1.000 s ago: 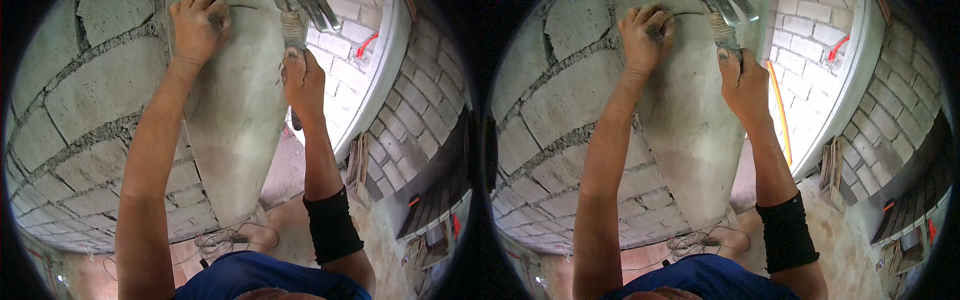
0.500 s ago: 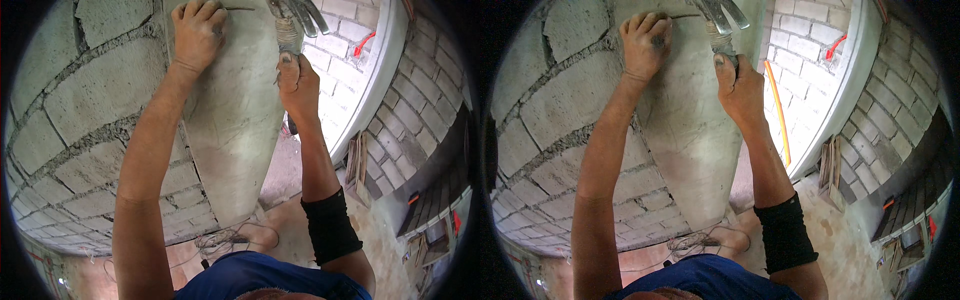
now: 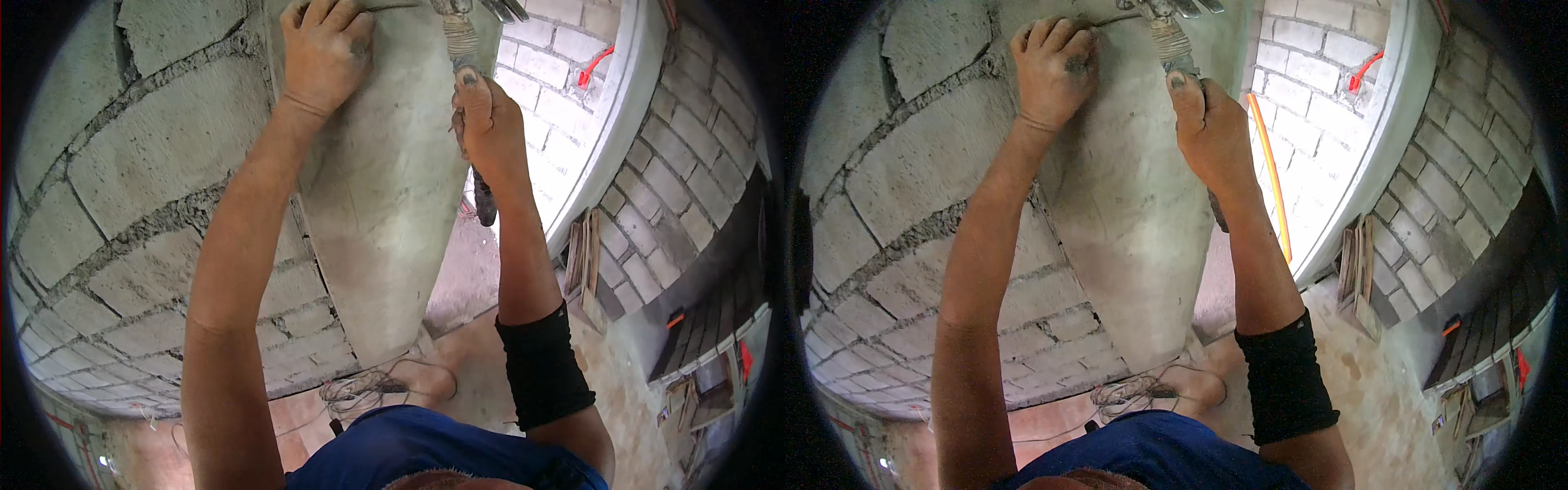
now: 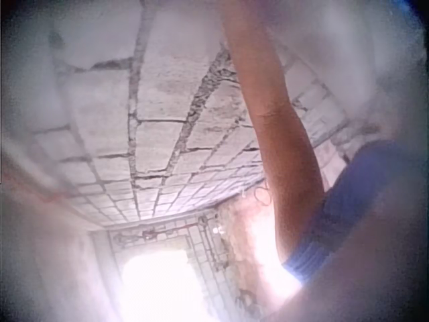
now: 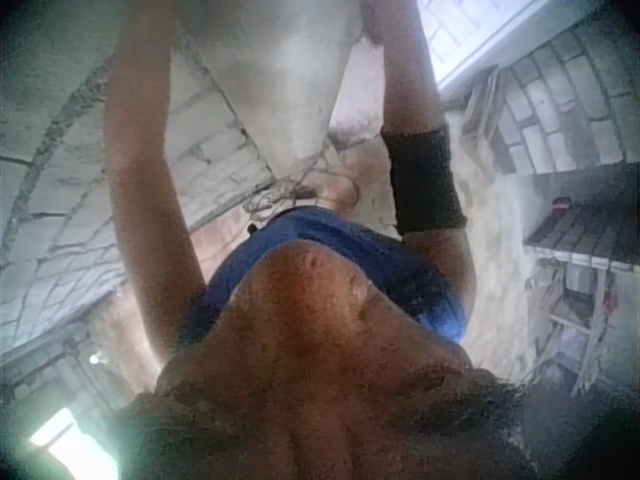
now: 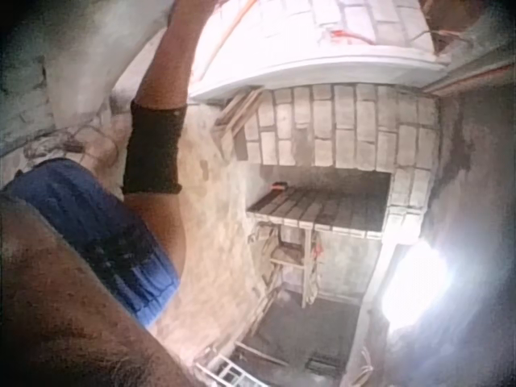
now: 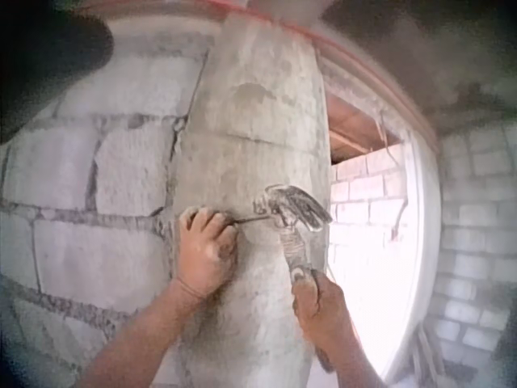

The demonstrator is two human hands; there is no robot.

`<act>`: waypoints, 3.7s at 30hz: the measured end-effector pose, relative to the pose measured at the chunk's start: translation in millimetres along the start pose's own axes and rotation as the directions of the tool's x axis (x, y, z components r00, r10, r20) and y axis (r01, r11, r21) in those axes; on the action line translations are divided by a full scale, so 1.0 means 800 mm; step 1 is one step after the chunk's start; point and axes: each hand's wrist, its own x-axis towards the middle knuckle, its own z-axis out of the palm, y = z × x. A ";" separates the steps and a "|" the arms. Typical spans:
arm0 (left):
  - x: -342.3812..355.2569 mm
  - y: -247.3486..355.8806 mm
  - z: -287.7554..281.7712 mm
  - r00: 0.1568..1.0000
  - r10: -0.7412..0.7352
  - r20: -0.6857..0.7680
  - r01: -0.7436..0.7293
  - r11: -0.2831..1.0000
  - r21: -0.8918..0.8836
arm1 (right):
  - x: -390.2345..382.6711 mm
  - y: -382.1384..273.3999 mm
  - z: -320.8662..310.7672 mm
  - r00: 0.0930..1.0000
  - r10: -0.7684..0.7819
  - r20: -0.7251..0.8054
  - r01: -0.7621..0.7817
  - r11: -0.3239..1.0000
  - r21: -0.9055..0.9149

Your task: The person catches a piece of concrete debris, uses it along with mortar to fill a hole in a block wall around a red conduit, and then hammers a nail into a nearby concrete pillar.

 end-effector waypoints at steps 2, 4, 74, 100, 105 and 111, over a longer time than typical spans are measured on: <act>-0.002 0.002 0.002 1.000 0.025 -0.013 -0.025 1.000 -0.012 | 0.001 0.002 -0.005 1.000 0.001 0.001 -0.001 1.000 -0.012; -0.005 0.003 0.003 0.998 0.053 -0.026 -0.054 0.998 -0.016 | 0.002 0.012 -0.002 0.999 -0.032 -0.038 0.029 0.996 -0.087; -0.003 0.039 -0.002 0.979 -0.124 0.160 0.148 0.978 -0.148 | 0.023 0.100 0.022 0.962 -0.271 0.035 0.233 0.749 -0.620; -0.198 0.027 -0.079 0.637 -0.690 0.344 0.761 0.490 -0.426 | -0.719 0.323 -0.301 0.254 0.912 0.323 -0.404 0.404 -0.821; -0.490 0.256 -0.315 0.145 -0.745 0.651 0.961 0.263 0.086 | -0.732 0.392 -0.280 0.148 0.875 0.460 -0.289 0.484 -0.826; -0.514 0.438 -0.720 -0.512 -0.742 0.433 0.636 0.012 0.772 | -0.760 0.406 -0.239 0.039 0.831 0.554 -0.170 0.552 -0.816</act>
